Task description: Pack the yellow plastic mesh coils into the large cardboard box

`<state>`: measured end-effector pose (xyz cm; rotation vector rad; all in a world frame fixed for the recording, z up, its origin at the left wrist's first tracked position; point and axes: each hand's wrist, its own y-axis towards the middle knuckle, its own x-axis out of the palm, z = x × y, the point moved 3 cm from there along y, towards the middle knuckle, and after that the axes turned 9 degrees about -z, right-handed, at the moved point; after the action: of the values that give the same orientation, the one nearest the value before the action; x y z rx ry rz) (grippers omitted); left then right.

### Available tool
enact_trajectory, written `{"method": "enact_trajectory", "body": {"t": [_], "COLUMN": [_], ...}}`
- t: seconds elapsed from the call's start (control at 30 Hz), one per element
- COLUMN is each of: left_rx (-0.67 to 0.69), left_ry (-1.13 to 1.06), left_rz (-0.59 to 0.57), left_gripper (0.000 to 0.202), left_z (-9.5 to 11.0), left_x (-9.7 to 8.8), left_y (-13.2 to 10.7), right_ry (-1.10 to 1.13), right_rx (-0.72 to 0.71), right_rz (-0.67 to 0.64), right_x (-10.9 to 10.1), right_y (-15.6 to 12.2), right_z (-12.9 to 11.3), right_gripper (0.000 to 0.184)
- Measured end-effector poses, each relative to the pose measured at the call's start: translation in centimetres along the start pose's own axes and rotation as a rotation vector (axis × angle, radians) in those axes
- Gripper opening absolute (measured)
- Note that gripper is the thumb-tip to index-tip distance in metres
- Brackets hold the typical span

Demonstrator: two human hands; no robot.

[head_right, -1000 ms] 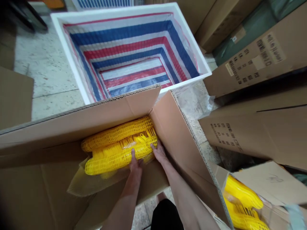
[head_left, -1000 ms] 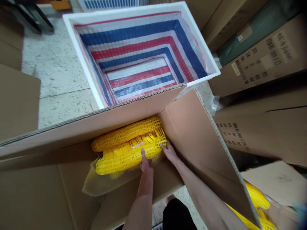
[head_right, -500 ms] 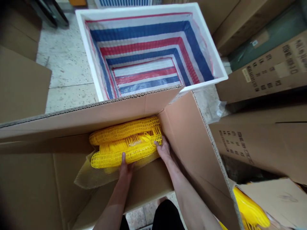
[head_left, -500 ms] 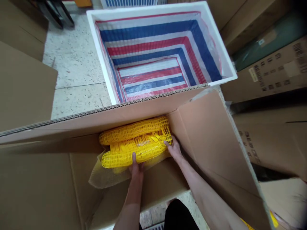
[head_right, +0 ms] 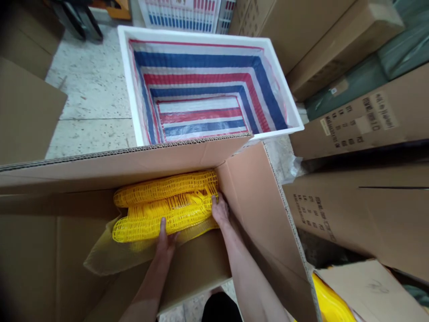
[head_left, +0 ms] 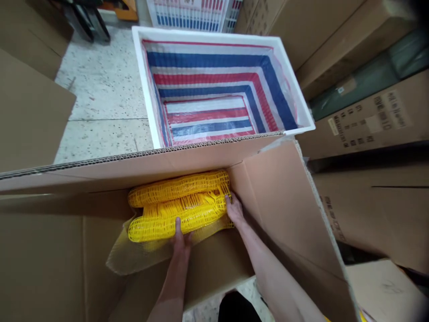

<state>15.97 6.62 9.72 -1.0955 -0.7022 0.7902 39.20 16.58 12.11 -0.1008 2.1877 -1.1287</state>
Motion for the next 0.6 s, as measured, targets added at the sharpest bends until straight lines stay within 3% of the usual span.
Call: {"method": "enact_trajectory", "body": {"t": [0.27, 0.37, 0.53, 0.6], "left_rx": [0.021, -0.006, -0.382, -0.398], "left_ry": [-0.014, -0.091, -0.036, -0.075], "left_rz": [0.068, 0.009, -0.101, -0.115], "left_gripper": [0.058, 0.047, 0.054, 0.049], "left_z": [0.3, -0.8, -6.3, -8.2], "left_x": [-0.5, -0.1, 4.3, 6.6], "left_y": [0.2, -0.6, -2.5, -2.6], "right_ry": [-0.129, -0.175, -0.191, -0.213], "right_rx": [0.085, 0.138, 0.131, 0.129], "right_rz": [-0.069, -0.035, -0.036, -0.052], "right_x": [0.3, 0.5, 0.3, 0.1], "right_y": [0.5, 0.3, 0.0, 0.1], "right_z": [0.4, 0.2, -0.7, -0.8], "right_gripper": [0.047, 0.050, 0.051, 0.054]}}
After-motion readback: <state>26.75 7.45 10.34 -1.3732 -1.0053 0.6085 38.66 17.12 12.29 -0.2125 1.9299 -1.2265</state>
